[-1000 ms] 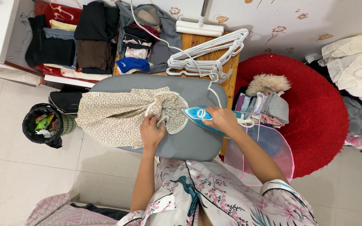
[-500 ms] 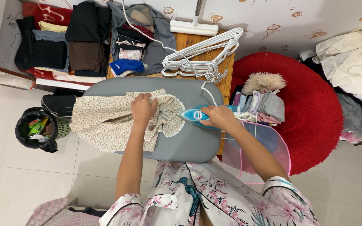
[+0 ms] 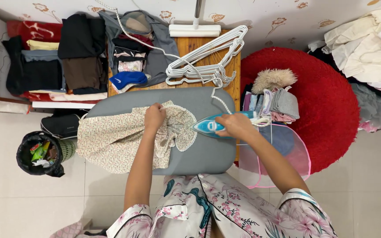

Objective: The person irons a small, patterned piece of clothing on a grey ironing board using a blue electric iron. They smooth the fabric with their hands, press the iron over the surface, and then lift the garment to inspect it.

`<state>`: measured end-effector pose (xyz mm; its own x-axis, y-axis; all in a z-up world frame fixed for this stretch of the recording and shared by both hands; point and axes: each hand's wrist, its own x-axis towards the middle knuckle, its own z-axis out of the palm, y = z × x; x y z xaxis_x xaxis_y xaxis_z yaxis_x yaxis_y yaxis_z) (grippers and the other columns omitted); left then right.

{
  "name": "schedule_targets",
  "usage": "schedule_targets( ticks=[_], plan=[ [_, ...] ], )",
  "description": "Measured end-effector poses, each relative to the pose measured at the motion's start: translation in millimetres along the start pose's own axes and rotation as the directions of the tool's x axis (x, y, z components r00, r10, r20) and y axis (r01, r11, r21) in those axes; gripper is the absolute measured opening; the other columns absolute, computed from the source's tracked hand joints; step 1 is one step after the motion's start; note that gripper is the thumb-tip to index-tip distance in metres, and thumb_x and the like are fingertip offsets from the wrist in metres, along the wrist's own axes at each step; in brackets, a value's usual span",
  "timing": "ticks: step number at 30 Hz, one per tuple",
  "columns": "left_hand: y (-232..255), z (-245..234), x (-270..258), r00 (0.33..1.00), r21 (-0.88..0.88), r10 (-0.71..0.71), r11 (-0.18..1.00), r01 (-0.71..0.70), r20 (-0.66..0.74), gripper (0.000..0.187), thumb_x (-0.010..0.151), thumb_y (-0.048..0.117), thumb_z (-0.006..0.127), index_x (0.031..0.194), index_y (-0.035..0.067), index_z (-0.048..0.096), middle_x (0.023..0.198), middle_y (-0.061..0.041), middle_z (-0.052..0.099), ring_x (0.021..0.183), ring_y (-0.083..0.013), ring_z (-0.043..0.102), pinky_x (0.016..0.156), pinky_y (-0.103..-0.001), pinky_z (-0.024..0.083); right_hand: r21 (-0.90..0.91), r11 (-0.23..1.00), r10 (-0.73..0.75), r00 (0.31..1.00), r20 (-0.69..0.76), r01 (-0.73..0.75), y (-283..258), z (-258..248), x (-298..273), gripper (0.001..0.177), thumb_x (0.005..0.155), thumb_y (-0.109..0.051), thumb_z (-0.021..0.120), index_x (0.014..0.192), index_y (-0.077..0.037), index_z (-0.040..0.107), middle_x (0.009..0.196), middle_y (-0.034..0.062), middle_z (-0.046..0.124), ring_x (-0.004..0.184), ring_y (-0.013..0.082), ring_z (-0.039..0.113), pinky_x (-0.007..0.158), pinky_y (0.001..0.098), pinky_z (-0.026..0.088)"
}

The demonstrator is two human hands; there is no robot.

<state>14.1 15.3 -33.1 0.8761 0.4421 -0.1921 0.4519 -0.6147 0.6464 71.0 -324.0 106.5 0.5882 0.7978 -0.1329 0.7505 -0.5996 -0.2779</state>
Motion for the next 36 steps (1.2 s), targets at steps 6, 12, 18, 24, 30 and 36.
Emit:
schedule_targets(
  ticks=[6,12,18,24,30,36],
  plan=[
    [2,-7,-5,0.997,-0.215,0.049,0.975,-0.063,-0.067,0.013,0.097,0.018,0.059,0.101,0.005,0.059,0.08,-0.023,0.07,0.078,-0.0452,0.068,0.069,-0.052,0.052,0.026,0.999,0.029,0.995,-0.1,-0.026,19,-22,10,0.047,0.071,-0.047,0.082,0.105,-0.016,0.073,0.085,0.0102,0.073,0.071,0.0361,0.07,0.063,0.0465,0.055],
    [1,-11,-20,0.997,-0.134,0.011,0.991,-0.021,-0.071,0.014,0.102,0.021,0.055,0.109,0.009,0.053,0.076,-0.025,0.069,0.072,-0.0472,0.067,0.063,-0.057,0.049,0.035,0.999,0.005,0.999,-0.054,-0.003,18,-21,41,0.043,0.07,-0.044,0.082,0.104,-0.018,0.075,0.084,0.0082,0.074,0.069,0.0357,0.069,0.062,0.0463,0.055],
    [0,-11,-23,0.999,-0.133,0.004,0.991,-0.011,-0.054,0.018,0.102,0.027,0.055,0.108,0.01,0.053,0.074,-0.023,0.069,0.07,-0.0465,0.067,0.062,-0.056,0.05,-0.023,0.994,-0.103,0.992,0.077,0.105,20,-24,68,0.042,0.071,-0.043,0.082,0.105,-0.018,0.073,0.089,0.0072,0.073,0.071,0.0331,0.07,0.065,0.0464,0.054],
    [-2,-7,-20,1.0,0.002,-0.014,1.0,0.014,-0.018,0.019,0.104,0.028,0.052,0.112,0.011,0.051,0.073,-0.022,0.07,0.068,-0.0451,0.068,0.062,-0.056,0.051,-0.014,0.983,-0.181,0.976,0.119,0.184,14,-16,84,0.046,0.072,-0.038,0.084,0.112,-0.019,0.071,0.097,0.0033,0.075,0.093,0.0261,0.07,0.074,0.0442,0.047],
    [-5,-15,-28,0.998,0.045,-0.029,0.998,0.031,-0.051,0.018,0.104,0.027,0.051,0.112,0.011,0.051,0.069,-0.019,0.069,0.063,-0.0431,0.068,0.056,-0.055,0.05,-0.105,0.985,-0.119,0.98,0.157,0.136,20,-20,95,0.05,0.07,-0.04,0.085,0.115,-0.022,0.071,0.099,0.0035,0.074,0.092,0.0247,0.069,0.078,0.0428,0.046],
    [-4,-20,-31,0.999,0.002,-0.014,1.0,0.014,-0.053,0.02,0.103,0.03,0.053,0.109,0.011,0.053,0.062,-0.017,0.067,0.057,-0.0394,0.066,0.054,-0.052,0.049,-0.137,0.983,-0.094,0.976,0.197,0.122,5,-12,106,0.048,0.074,-0.041,0.084,0.115,-0.02,0.07,0.097,0.0033,0.073,0.095,0.0244,0.069,0.077,0.043,0.046]
  ],
)
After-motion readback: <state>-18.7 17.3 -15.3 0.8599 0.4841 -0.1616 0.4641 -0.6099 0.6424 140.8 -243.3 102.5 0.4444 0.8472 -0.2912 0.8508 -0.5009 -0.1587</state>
